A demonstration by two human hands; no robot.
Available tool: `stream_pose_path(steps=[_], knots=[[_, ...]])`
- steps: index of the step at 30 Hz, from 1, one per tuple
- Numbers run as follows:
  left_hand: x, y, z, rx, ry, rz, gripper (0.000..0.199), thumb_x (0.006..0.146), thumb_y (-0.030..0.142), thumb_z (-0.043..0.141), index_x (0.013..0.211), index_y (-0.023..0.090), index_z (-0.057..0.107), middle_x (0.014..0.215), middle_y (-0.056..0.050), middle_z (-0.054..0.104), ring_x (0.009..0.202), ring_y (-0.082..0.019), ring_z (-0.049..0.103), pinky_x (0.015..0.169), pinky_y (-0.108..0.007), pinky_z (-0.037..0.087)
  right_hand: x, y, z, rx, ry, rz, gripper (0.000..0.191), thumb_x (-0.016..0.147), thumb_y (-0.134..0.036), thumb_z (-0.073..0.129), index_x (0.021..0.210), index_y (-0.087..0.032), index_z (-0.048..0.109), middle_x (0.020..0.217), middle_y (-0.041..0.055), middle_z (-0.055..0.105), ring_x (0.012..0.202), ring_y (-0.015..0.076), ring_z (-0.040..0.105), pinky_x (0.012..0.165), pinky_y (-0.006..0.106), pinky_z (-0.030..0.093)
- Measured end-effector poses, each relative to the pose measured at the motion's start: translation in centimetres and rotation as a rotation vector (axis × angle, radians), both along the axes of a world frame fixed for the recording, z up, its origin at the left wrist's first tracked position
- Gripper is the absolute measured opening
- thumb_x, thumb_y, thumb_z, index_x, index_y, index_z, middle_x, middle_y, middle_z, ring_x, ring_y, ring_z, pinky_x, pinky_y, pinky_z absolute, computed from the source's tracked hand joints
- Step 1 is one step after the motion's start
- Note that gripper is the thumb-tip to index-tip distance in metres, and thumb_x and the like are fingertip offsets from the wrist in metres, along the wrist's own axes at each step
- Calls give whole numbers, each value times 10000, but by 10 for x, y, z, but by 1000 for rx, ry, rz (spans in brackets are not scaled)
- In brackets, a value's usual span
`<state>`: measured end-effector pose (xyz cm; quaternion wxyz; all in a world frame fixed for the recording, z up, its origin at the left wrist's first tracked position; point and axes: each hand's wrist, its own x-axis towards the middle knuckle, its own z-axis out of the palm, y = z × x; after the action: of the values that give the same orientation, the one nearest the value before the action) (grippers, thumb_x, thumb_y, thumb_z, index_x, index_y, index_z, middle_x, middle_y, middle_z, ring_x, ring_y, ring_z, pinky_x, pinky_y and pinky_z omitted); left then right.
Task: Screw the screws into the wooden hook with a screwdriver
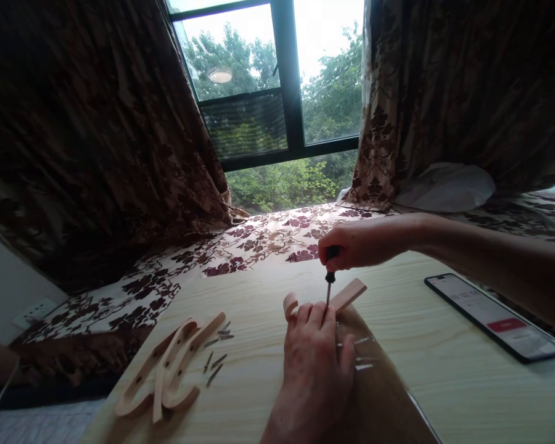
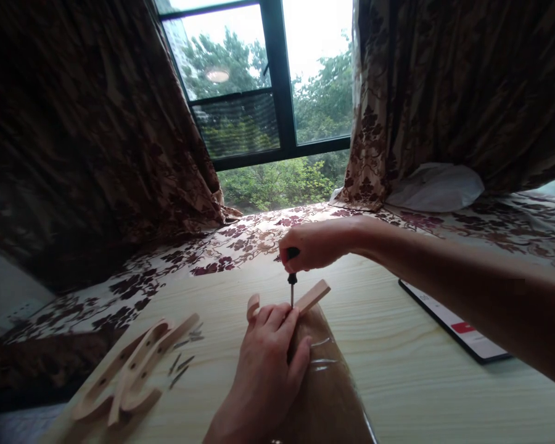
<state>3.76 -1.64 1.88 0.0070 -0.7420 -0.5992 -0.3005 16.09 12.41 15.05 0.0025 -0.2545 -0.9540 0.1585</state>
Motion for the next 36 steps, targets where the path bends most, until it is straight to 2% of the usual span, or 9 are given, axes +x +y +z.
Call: stream_pose_path(steps=[3, 7, 12, 16, 19, 22, 27, 33, 36], knots=[[0, 1, 1, 5, 6, -4, 316, 851, 232, 559, 1145, 135, 624, 1101, -78, 610, 1053, -261, 504, 1127, -548, 180, 0, 0, -4, -65, 16, -46, 107, 812, -221, 536, 825, -176, 632, 650, 10, 647, 565, 124, 536, 499, 221, 390], [0, 2, 3, -13, 7, -4, 331, 842, 221, 562, 1153, 127, 624, 1102, -87, 612, 1061, -274, 506, 1111, -570, 209, -4, -4, -5, -38, 22, -96, 118, 813, -241, 529, 753, -178, 609, 558, -1, 620, 486, 111, 496, 461, 224, 349], [0, 1, 2, -21, -3, 4, 361, 832, 214, 566, 1176, 119, 623, 1150, -103, 606, 1086, -289, 503, 1103, -584, 226, -4, -8, -6, -43, 63, -82, 163, 828, -301, 525, 798, -168, 615, 569, -11, 601, 496, 103, 476, 470, 219, 333], [-3, 0, -2, 1, -13, -12, 381, 835, 237, 573, 1199, 131, 616, 1167, -101, 600, 1098, -285, 500, 1106, -579, 235, 0, -12, -26, -58, 310, -61, 181, 831, -328, 550, 822, -157, 609, 675, -2, 596, 584, 106, 472, 516, 219, 341], [-6, 1, -6, 12, -3, -32, 386, 854, 263, 559, 1221, 152, 603, 1202, -104, 583, 1115, -289, 493, 1087, -583, 276, 1, -16, -46, 6, 493, -167, 211, 856, -356, 532, 763, -168, 555, 645, -20, 536, 587, 107, 434, 530, 228, 328], [-7, 2, -7, 27, 11, -33, 375, 861, 272, 549, 1215, 159, 606, 1199, -110, 588, 1106, -292, 502, 1084, -605, 265, 0, -20, -60, -37, 616, -200, 207, 876, -344, 519, 741, -187, 506, 631, -28, 526, 583, 109, 447, 536, 231, 332], [-7, 1, -7, 42, 9, -36, 371, 861, 277, 546, 1209, 165, 607, 1172, -106, 604, 1081, -289, 520, 1102, -647, 172, -3, -25, -65, -5, 673, -204, 184, 879, -307, 518, 733, -201, 485, 652, -17, 563, 606, 128, 490, 570, 249, 349], [-6, 1, -5, 23, 61, -43, 401, 860, 271, 542, 1238, 143, 582, 1181, -123, 595, 1087, -294, 516, 1095, -661, 172, -7, -21, -68, -10, 683, -191, 213, 879, -311, 519, 707, -204, 452, 654, -11, 568, 598, 127, 502, 568, 252, 360], [-4, 1, -3, 14, 104, -32, 392, 844, 230, 535, 1214, 109, 590, 1163, -148, 594, 1067, -313, 522, 1052, -693, 227, -9, -19, -70, -1, 692, -213, 226, 872, -335, 535, 705, -203, 457, 655, -13, 550, 590, 124, 495, 551, 250, 351]])
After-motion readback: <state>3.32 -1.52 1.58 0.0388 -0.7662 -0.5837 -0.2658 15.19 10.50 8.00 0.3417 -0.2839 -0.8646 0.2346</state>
